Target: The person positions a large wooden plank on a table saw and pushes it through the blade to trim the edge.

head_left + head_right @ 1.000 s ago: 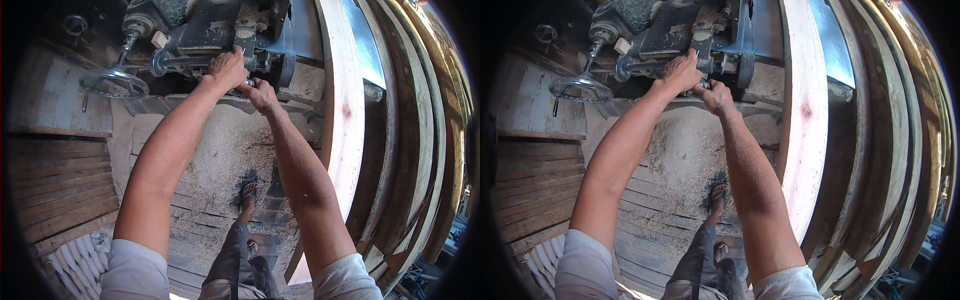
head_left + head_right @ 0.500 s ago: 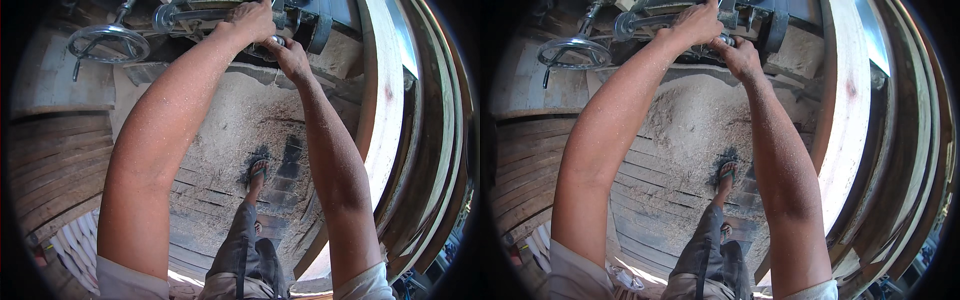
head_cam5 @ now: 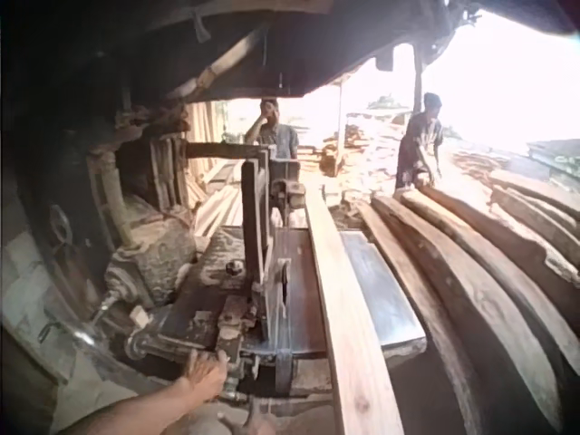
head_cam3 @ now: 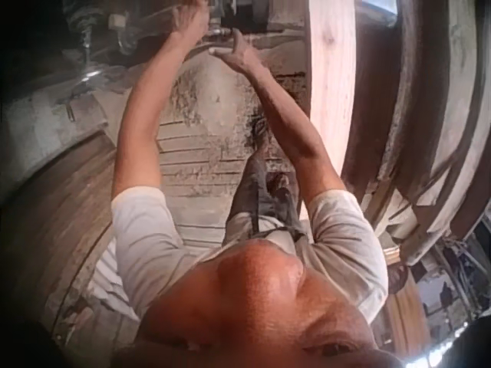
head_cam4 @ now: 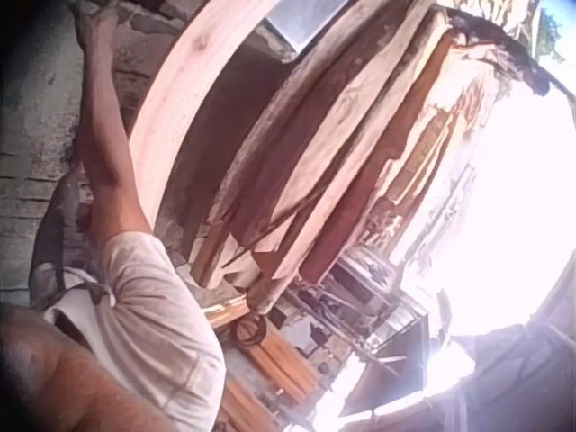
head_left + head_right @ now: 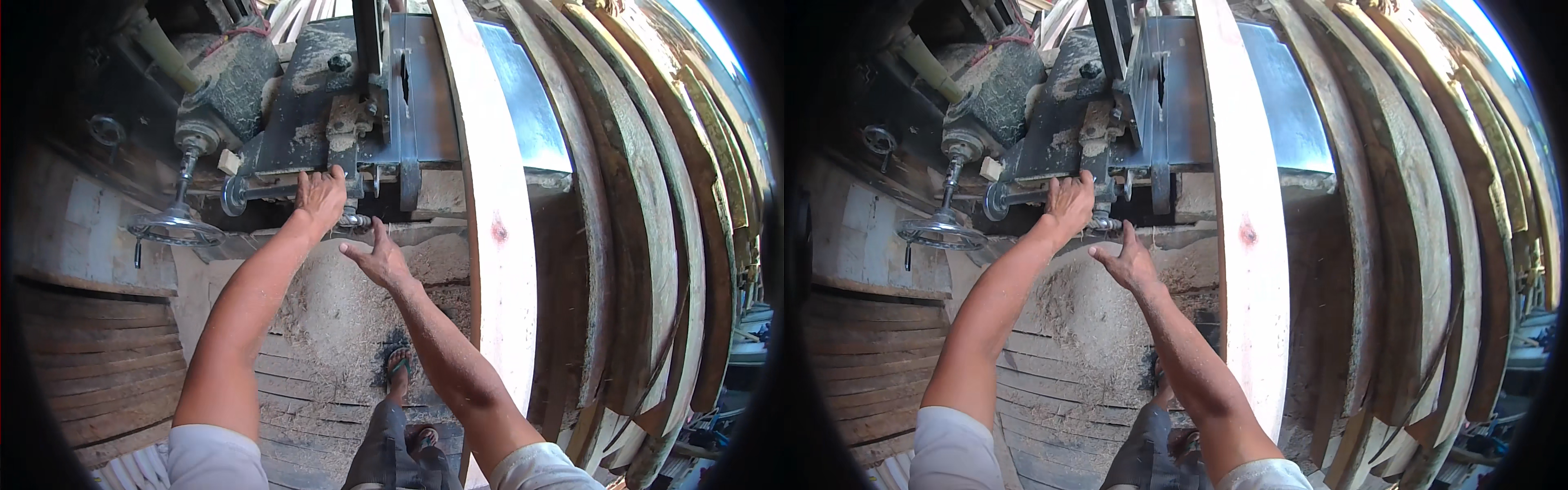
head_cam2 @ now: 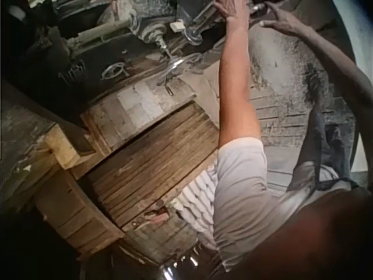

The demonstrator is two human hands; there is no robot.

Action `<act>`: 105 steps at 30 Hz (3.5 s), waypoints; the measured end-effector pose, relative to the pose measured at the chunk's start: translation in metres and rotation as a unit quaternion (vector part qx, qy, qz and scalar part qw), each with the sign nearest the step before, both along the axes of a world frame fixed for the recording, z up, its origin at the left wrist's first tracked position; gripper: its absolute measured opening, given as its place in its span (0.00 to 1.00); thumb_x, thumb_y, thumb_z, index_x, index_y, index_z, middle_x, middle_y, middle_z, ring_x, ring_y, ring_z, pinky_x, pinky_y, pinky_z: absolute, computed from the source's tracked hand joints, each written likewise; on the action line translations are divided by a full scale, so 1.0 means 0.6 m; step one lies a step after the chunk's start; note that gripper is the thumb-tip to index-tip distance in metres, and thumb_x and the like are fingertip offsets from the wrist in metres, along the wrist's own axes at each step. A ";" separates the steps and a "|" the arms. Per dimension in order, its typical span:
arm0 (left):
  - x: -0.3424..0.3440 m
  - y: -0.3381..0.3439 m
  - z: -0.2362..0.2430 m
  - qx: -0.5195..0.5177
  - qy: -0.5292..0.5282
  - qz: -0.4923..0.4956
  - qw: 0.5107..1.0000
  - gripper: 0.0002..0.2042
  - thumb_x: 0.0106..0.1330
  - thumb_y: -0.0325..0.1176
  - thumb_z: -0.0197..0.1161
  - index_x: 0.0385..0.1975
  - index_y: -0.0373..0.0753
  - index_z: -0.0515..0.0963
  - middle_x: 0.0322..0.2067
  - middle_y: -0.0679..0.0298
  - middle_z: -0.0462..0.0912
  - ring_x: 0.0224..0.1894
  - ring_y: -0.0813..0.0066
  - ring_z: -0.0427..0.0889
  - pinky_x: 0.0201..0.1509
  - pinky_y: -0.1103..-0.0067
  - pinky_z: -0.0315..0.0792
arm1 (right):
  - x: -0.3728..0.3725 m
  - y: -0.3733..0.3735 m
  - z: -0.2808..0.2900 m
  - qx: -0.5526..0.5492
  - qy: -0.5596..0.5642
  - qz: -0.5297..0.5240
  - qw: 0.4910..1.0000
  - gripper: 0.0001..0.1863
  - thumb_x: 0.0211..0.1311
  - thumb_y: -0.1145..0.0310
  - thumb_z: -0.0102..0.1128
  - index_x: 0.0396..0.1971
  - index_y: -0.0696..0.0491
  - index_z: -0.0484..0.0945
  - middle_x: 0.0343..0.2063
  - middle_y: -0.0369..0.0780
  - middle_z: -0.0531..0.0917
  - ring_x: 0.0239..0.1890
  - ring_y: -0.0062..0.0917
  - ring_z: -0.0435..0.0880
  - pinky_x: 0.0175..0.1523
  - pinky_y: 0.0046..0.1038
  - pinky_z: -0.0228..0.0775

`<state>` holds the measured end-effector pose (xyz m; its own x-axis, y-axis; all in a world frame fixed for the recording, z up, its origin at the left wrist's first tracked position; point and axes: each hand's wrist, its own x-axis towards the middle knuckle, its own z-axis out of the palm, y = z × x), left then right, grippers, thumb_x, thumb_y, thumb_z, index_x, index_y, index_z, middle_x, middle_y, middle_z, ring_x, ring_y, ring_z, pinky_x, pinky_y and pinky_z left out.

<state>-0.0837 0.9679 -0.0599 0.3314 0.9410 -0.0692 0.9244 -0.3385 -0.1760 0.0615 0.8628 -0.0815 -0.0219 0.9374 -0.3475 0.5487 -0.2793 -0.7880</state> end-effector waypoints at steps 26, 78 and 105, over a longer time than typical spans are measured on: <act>0.314 -1.395 -0.096 -0.438 -0.818 0.300 0.221 0.34 0.63 0.69 0.49 0.56 0.45 0.71 0.39 0.65 0.79 0.39 0.76 0.79 0.43 0.75 0.75 | 0.244 -1.012 0.188 -0.065 0.066 -0.151 0.984 0.45 0.54 0.41 0.63 0.58 0.64 0.62 0.54 0.54 0.74 0.57 0.38 0.75 0.58 0.36 0.68; 0.069 -2.365 0.094 -0.423 -0.685 0.214 0.552 0.48 0.57 0.55 0.59 0.71 0.41 0.39 0.64 0.51 0.61 0.63 0.59 0.64 0.64 0.72 0.60 | 0.097 -1.731 0.125 -0.111 0.422 -0.035 0.899 0.40 0.60 0.50 0.58 0.67 0.54 0.57 0.52 0.41 0.73 0.53 0.28 0.73 0.58 0.30 0.65; 0.094 -1.392 0.090 -0.393 -0.733 0.237 0.501 0.59 0.47 0.57 0.68 0.72 0.34 0.38 0.70 0.47 0.49 0.72 0.58 0.49 0.72 0.71 0.46 | 0.102 -0.760 0.091 -0.086 0.394 -0.051 0.914 0.39 0.60 0.47 0.56 0.67 0.52 0.57 0.47 0.40 0.73 0.48 0.27 0.74 0.54 0.32 0.67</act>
<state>-0.0272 0.1328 -0.0057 0.3199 0.8108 -0.4901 -0.1268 0.5493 0.8260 0.1227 0.4067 -0.0270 -0.2449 0.8815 -0.4037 -0.2062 -0.4542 -0.8667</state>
